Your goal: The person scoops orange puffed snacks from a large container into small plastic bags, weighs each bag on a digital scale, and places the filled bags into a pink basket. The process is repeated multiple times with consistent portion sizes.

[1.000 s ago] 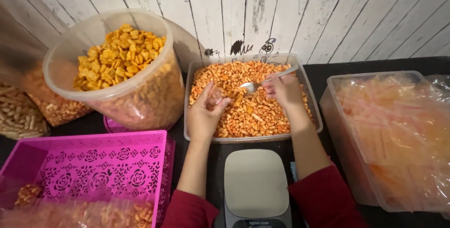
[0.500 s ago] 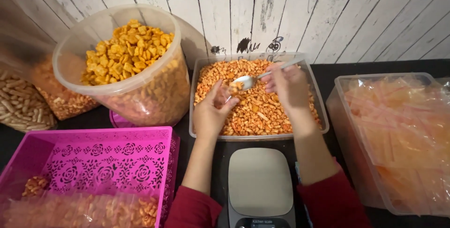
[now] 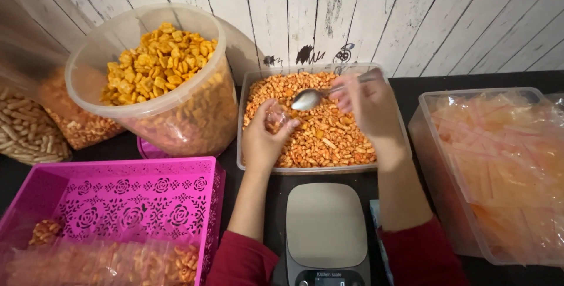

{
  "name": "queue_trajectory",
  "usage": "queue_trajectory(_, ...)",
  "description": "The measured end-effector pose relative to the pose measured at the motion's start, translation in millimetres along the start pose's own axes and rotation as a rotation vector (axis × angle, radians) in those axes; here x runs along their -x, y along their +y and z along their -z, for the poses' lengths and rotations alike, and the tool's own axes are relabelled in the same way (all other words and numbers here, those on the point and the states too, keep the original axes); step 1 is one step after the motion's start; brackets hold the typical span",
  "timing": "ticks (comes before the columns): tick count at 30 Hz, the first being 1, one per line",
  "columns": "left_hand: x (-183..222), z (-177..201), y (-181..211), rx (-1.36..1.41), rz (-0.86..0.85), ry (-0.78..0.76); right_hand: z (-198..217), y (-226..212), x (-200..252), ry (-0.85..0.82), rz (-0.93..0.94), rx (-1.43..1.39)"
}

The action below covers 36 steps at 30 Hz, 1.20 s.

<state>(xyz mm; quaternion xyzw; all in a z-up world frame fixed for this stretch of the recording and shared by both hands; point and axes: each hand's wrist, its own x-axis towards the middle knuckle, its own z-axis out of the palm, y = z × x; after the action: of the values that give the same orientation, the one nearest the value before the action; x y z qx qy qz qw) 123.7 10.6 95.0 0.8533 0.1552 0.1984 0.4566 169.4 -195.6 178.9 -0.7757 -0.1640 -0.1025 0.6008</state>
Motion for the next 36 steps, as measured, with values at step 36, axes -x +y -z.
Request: queue_trajectory(36, -0.8, 2.0, -2.5, 0.067, -0.015, 0.042, -9.1, 92.1, -17.5, 0.187, -0.444, -0.180)
